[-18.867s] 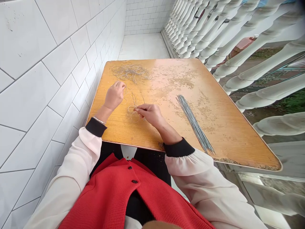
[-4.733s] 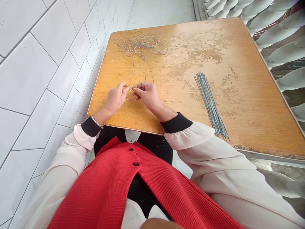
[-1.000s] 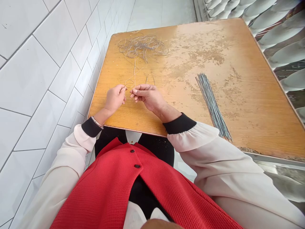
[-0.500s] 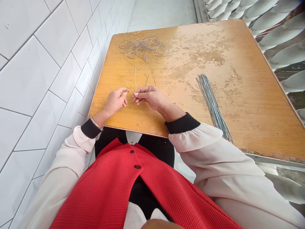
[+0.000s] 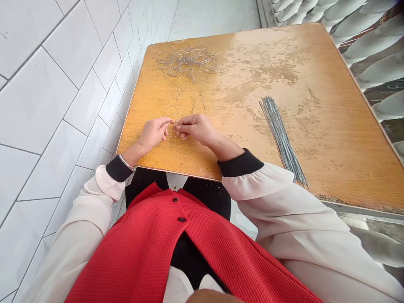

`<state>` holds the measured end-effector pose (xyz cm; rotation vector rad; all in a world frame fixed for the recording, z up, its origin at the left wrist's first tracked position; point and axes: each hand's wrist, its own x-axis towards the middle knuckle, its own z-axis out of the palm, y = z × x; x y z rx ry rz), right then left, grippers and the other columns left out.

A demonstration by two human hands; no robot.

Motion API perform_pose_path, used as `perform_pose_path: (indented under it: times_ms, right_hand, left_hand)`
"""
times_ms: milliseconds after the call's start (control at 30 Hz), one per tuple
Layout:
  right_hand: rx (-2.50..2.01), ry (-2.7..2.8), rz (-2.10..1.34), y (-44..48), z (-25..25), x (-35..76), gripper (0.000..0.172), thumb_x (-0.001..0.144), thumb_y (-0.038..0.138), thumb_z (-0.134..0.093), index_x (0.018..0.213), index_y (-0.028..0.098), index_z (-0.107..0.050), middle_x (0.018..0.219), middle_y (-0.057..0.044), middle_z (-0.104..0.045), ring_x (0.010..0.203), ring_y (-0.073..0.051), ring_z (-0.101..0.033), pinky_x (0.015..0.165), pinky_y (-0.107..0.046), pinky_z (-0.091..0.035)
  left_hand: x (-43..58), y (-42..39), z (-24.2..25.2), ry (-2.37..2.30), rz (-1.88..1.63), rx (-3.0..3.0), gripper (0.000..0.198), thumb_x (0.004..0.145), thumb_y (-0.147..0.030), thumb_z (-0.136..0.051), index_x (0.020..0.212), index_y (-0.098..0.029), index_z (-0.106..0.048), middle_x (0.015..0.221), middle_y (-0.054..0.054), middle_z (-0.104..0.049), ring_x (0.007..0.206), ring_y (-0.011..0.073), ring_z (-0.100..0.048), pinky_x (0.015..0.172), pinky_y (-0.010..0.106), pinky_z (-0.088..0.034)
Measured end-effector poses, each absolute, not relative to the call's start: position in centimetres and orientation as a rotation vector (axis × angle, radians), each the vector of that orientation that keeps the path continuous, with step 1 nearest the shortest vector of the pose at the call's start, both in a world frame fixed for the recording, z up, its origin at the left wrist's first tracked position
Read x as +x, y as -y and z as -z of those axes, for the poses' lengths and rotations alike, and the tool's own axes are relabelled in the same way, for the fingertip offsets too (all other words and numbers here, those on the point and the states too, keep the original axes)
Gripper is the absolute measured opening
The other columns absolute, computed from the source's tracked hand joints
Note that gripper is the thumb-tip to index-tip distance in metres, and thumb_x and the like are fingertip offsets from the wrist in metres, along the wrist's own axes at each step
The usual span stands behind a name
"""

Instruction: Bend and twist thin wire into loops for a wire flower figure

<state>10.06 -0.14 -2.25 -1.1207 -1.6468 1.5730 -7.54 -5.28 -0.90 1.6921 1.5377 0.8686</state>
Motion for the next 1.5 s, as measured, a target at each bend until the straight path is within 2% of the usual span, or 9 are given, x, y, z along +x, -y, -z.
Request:
perform_pose_path:
  times_ms: [100, 333, 533, 867, 933, 1033, 1167, 1267, 1500]
  right_hand:
    - [-1.16, 1.679, -1.524, 0.1, 2.4, 10.0, 0.022, 0.08, 0.014, -0.083, 0.063, 0.014, -0.069, 0.053, -0.001, -0.061, 0.047, -0.008, -0.055, 0.049, -0.02, -0.05]
    - [-1.059, 1.476, -1.553, 0.3, 2.3, 9.8, 0.021, 0.073, 0.02, -0.09, 0.08, 0.015, -0.071, 0.06, 0.001, -0.065, 0.05, -0.008, -0.058, 0.051, -0.021, -0.054]
    - [-1.027, 1.435, -1.548, 0.3, 2.5, 9.6, 0.021, 0.074, 0.015, -0.088, 0.077, 0.015, -0.068, 0.065, 0.001, -0.066, 0.048, -0.006, -0.057, 0.052, -0.02, -0.054]
    - [-1.022, 1.38, -1.534, 0.4, 2.3, 9.5, 0.016, 0.075, 0.01, -0.084, 0.081, 0.015, -0.07, 0.065, 0.002, -0.066, 0.051, -0.007, -0.057, 0.056, -0.022, -0.056]
    - [-1.026, 1.365, -1.522, 0.5, 2.3, 9.5, 0.017, 0.075, 0.011, -0.085, 0.081, 0.016, -0.07, 0.066, 0.002, -0.066, 0.052, -0.007, -0.057, 0.056, -0.022, -0.056]
    - [-1.04, 1.344, -1.494, 0.6, 2.1, 9.6, 0.017, 0.075, 0.012, -0.084, 0.078, 0.016, -0.069, 0.067, 0.001, -0.066, 0.053, -0.007, -0.058, 0.056, -0.021, -0.055]
    - [-1.054, 1.328, -1.476, 0.7, 1.7, 9.6, 0.016, 0.076, 0.009, -0.082, 0.075, 0.016, -0.067, 0.065, 0.002, -0.064, 0.053, -0.007, -0.056, 0.054, -0.02, -0.053]
    - [-1.065, 1.344, -1.456, 0.6, 1.7, 9.6, 0.019, 0.076, 0.012, -0.083, 0.073, 0.016, -0.066, 0.064, 0.001, -0.064, 0.052, -0.007, -0.055, 0.053, -0.02, -0.053]
    - [-1.07, 1.342, -1.492, 0.6, 1.6, 9.7, 0.021, 0.076, 0.018, -0.086, 0.072, 0.016, -0.066, 0.066, 0.0, -0.065, 0.052, -0.007, -0.055, 0.052, -0.02, -0.052]
  left_hand:
    - [-7.5, 5.4, 0.6, -1.542, -0.813, 1.707, 0.025, 0.099, -0.017, -0.048, 0.105, -0.016, -0.071, 0.063, -0.005, -0.06, 0.049, 0.0046, -0.055, 0.054, 0.016, -0.044]
    - [-7.6, 5.3, 0.4, -1.552, -0.821, 1.585, 0.026, 0.101, -0.018, -0.047, 0.112, -0.015, -0.07, 0.066, -0.003, -0.063, 0.052, 0.0052, -0.06, 0.053, 0.015, -0.045]
    - [-7.5, 5.3, 0.9, -1.495, -0.793, 1.728, 0.024, 0.101, -0.02, -0.048, 0.105, -0.016, -0.071, 0.064, -0.004, -0.061, 0.052, 0.0047, -0.059, 0.053, 0.014, -0.045]
    - [-7.9, 4.8, 1.3, -1.562, -0.852, 1.746, 0.029, 0.103, -0.026, -0.047, 0.118, -0.015, -0.068, 0.066, -0.003, -0.064, 0.054, 0.0071, -0.061, 0.059, 0.018, -0.048]
    - [-7.9, 4.9, 1.2, -1.625, -0.86, 1.814, 0.031, 0.103, -0.029, -0.048, 0.125, -0.016, -0.066, 0.074, 0.0, -0.069, 0.06, 0.0078, -0.064, 0.066, 0.02, -0.051]
    - [-7.5, 5.5, 0.8, -1.727, -0.839, 1.979, 0.039, 0.098, -0.038, -0.061, 0.132, -0.018, -0.062, 0.1, 0.006, -0.076, 0.079, 0.0117, -0.069, 0.08, 0.024, -0.053]
    - [-6.6, 6.3, 0.4, -1.81, -0.688, 2.18, 0.065, 0.085, -0.045, -0.077, 0.139, -0.015, -0.057, 0.128, 0.017, -0.069, 0.108, 0.0242, -0.069, 0.094, 0.032, -0.052]
    - [-6.3, 6.5, 0.8, -1.868, -0.62, 2.259, 0.07, 0.085, -0.045, -0.078, 0.143, -0.014, -0.053, 0.128, 0.019, -0.068, 0.119, 0.0296, -0.066, 0.097, 0.033, -0.051]
    - [-6.3, 6.3, 1.0, -1.875, -0.487, 2.285, 0.061, 0.09, -0.042, -0.072, 0.139, -0.013, -0.053, 0.12, 0.018, -0.07, 0.114, 0.0293, -0.067, 0.094, 0.034, -0.05]
